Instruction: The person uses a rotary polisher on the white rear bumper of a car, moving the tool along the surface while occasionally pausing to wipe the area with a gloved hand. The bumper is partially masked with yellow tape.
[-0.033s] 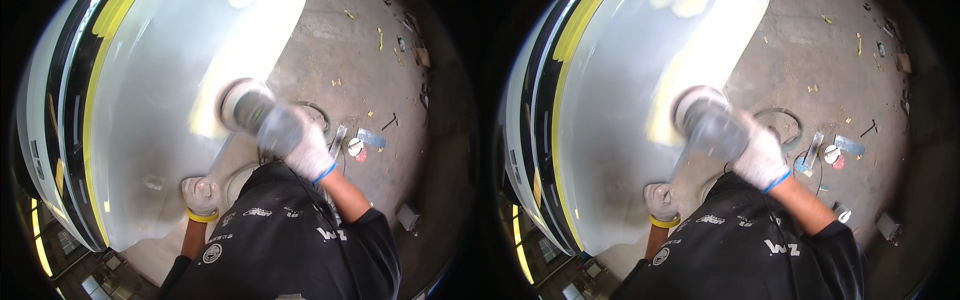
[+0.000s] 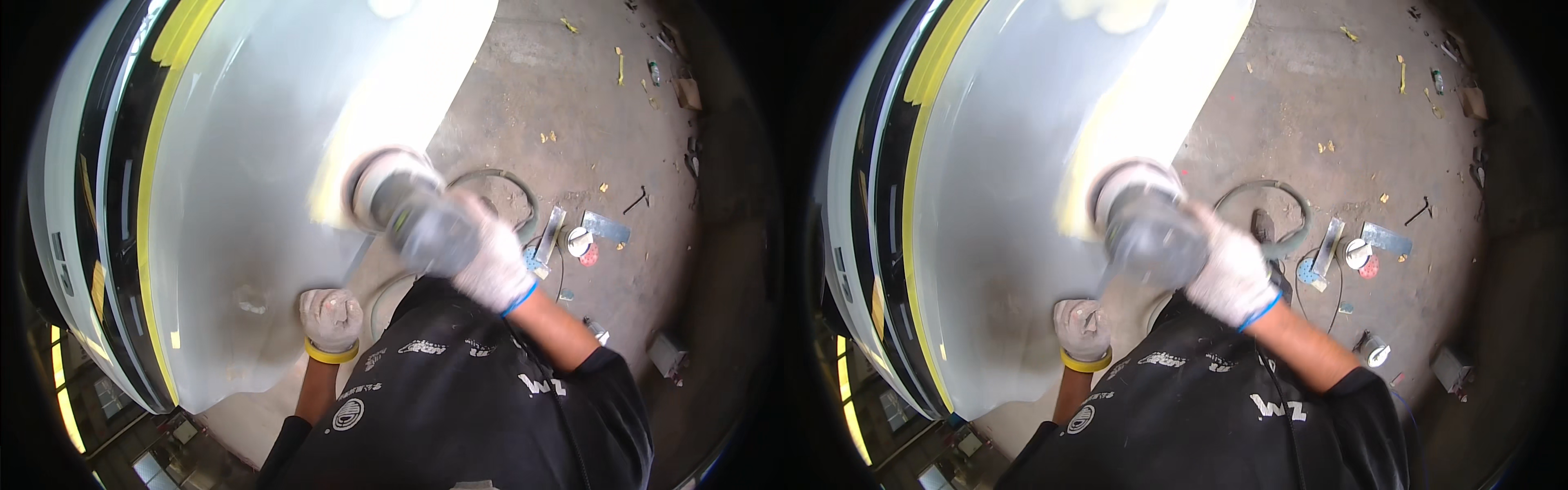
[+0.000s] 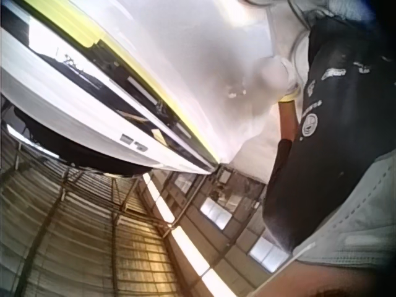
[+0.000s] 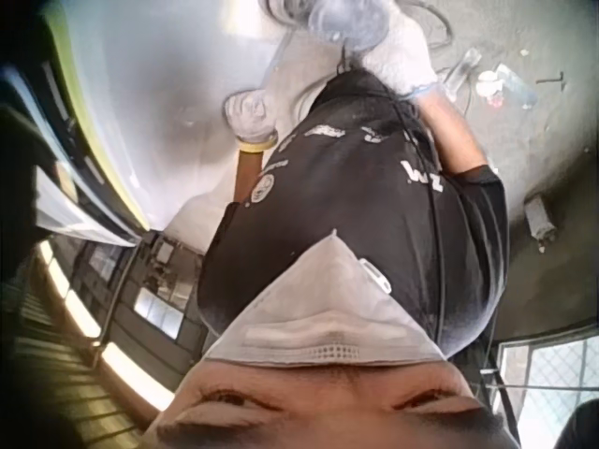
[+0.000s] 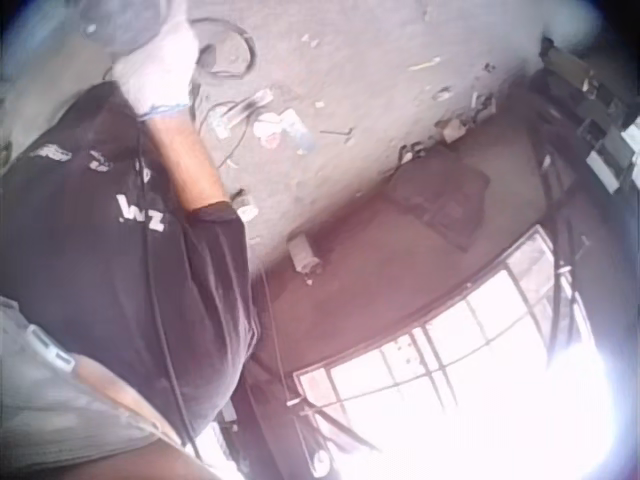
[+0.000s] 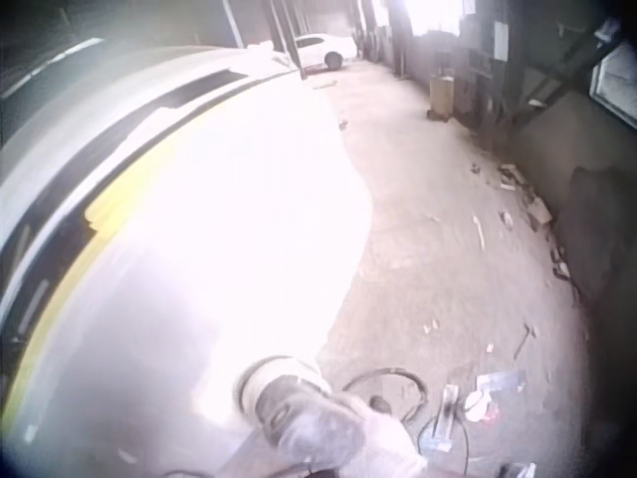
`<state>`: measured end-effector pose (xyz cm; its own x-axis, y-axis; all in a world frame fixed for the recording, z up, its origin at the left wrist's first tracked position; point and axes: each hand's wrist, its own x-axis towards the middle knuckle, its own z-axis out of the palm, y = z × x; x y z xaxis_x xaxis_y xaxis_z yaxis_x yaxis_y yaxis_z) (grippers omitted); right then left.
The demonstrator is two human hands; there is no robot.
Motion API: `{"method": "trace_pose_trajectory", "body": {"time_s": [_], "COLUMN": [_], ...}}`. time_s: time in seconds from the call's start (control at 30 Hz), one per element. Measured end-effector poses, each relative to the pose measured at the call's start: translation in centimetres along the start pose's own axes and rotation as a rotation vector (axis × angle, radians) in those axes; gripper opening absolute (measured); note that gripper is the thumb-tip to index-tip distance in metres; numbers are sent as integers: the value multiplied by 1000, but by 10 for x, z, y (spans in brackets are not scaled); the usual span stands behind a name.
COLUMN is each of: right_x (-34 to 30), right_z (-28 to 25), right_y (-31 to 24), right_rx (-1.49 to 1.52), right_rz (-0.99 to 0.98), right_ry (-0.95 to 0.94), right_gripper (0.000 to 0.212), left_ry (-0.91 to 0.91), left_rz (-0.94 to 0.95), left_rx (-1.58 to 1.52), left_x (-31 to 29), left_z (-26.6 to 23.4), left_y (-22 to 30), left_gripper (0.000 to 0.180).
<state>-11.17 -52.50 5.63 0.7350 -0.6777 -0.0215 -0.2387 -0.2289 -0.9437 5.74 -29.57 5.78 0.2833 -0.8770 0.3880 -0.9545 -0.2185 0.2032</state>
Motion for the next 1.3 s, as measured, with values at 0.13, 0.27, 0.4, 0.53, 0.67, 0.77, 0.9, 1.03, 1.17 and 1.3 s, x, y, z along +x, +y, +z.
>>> {"method": "trace_pose_trajectory", "body": {"time_s": [0.13, 0.27, 0.4, 0.53, 0.67, 0.77, 0.9, 1.03, 1.17, 1.3], "right_x": [-21, -8, 28, 81, 98, 66, 21, -6, -15, -4], "right_z": [12, 3, -31, -76, -87, -61, -20, 0, 1, -10], "right_y": [-22, -18, -5, 26, 19, 25, 8, -25, -26, 2], "right_rx": [-186, -174, -61, 5, -121, -29, 43, -52, -230, 303], "right_rz": [7, 50, 98, 169, 143, -1, 100, 61, -66, 266], "right_ry": [-205, -197, 26, 149, 163, 124, -79, -263, -314, -140], "right_gripper": [67, 69, 60, 29, 13, 40, 66, 76, 80, 68], "left_ry": [-51, -49, -68, -131, -160, -180, -185, -4, 30, -163], "left_rz": [31, 38, 25, -68, -154, -347, -794, -985, -1262, -831], "left_rx": [-220, -336, -288, -342, -415, -634, -1275, -1530, -1590, -1355], "left_x": [28, 33, -3, 0, 6, 11, 24, 14, 8, 66], "left_z": [3, 16, 36, 34, 36, 41, 39, 26, 20, 29], "left_y": [15, 24, 18, 35, 41, 47, 59, 64, 81, 86], "left_gripper": [16, 16, 12, 9, 9, 11, 22, 45, 47, 39]}}
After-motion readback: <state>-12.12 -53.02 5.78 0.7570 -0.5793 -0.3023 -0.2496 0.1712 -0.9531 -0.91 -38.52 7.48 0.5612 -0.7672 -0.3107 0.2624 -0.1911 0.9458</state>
